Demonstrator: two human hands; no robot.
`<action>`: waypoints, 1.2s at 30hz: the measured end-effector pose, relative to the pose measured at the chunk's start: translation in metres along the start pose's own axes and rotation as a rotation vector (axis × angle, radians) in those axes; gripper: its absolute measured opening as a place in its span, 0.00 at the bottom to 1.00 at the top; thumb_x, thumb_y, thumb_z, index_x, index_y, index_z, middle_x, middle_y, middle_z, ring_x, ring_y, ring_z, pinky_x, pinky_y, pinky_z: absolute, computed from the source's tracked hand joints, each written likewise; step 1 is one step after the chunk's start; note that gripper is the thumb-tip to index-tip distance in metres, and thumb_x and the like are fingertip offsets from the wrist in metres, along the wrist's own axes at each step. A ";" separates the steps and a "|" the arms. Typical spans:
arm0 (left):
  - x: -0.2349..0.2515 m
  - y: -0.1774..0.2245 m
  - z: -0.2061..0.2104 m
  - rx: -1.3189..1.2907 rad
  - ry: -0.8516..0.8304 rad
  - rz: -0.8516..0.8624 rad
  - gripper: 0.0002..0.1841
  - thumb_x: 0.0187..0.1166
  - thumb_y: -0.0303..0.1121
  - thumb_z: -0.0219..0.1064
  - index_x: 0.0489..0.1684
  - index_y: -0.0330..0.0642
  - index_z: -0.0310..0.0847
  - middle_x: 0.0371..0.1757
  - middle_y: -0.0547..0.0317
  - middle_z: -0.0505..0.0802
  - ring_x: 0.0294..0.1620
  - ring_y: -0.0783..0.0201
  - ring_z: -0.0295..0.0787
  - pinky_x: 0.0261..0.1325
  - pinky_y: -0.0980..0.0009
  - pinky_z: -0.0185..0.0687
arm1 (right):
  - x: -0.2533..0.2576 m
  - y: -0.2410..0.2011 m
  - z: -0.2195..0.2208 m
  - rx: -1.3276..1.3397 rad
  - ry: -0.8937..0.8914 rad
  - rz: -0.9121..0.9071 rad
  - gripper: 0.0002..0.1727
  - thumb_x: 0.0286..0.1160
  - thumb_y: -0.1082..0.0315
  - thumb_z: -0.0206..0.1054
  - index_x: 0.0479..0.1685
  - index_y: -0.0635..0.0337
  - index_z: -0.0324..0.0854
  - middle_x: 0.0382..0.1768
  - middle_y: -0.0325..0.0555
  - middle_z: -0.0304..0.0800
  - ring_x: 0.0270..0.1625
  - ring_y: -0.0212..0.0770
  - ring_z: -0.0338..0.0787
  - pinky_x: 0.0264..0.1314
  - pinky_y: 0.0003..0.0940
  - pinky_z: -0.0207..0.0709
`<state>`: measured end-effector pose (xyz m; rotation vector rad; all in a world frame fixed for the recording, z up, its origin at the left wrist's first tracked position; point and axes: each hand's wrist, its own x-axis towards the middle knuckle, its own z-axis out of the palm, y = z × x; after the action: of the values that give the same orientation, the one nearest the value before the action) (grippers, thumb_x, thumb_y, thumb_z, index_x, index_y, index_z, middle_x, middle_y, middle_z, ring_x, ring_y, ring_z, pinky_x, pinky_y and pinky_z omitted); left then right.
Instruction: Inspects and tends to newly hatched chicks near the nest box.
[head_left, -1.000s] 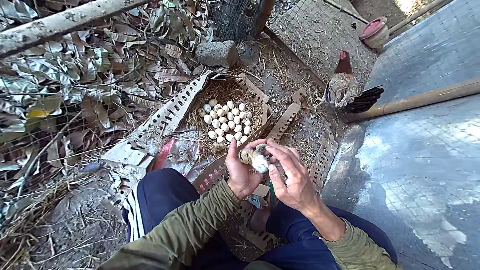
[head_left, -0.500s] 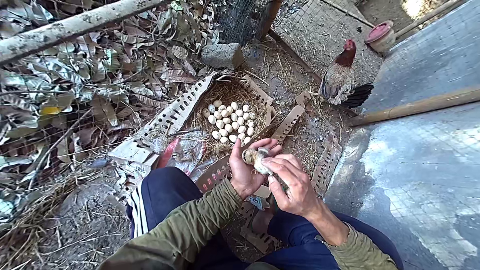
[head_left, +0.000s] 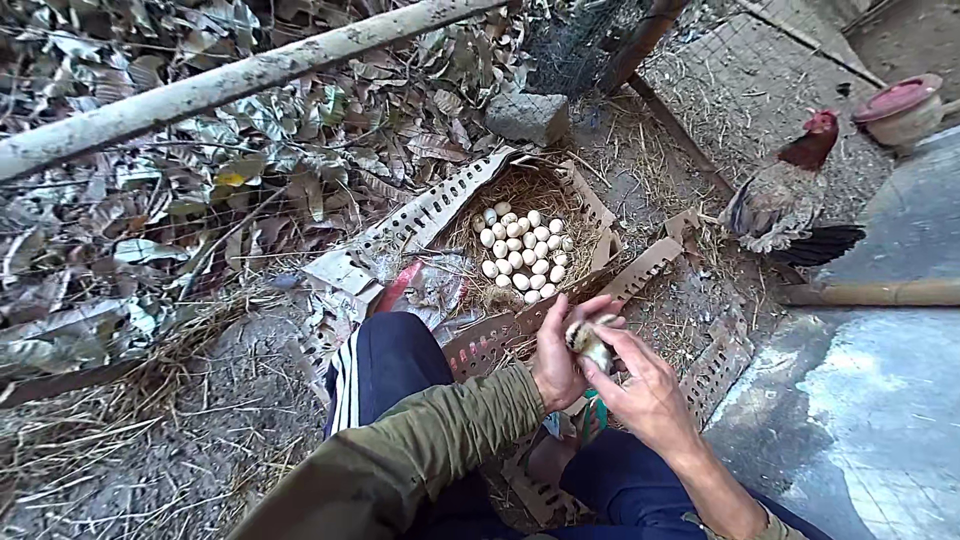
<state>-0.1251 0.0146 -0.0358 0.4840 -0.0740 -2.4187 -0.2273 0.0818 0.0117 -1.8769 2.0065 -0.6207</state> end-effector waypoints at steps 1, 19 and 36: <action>-0.001 0.000 -0.001 0.022 -0.009 0.004 0.41 0.89 0.57 0.19 0.75 0.41 0.74 0.63 0.52 0.89 0.59 0.59 0.88 0.58 0.60 0.85 | 0.001 0.000 0.001 -0.004 0.002 -0.012 0.22 0.71 0.62 0.71 0.61 0.66 0.88 0.54 0.59 0.92 0.52 0.41 0.94 0.54 0.28 0.87; -0.034 0.025 0.003 0.317 0.373 -0.091 0.37 0.93 0.57 0.23 0.92 0.42 0.52 0.85 0.41 0.72 0.80 0.46 0.74 0.74 0.44 0.73 | 0.059 0.012 0.009 0.188 -0.081 0.269 0.23 0.72 0.67 0.70 0.65 0.68 0.82 0.53 0.55 0.92 0.50 0.35 0.93 0.55 0.34 0.87; -0.092 0.009 -0.016 1.969 -0.126 -0.691 0.24 0.87 0.36 0.60 0.75 0.29 0.73 0.67 0.20 0.82 0.72 0.25 0.77 0.72 0.26 0.62 | 0.235 0.041 0.267 0.021 -0.419 -0.015 0.23 0.79 0.66 0.69 0.73 0.61 0.79 0.61 0.64 0.89 0.63 0.64 0.89 0.69 0.66 0.78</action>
<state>-0.0479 0.0658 -0.0192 1.2132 -2.7596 -2.0555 -0.1447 -0.1748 -0.2233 -1.8283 1.7089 -0.2231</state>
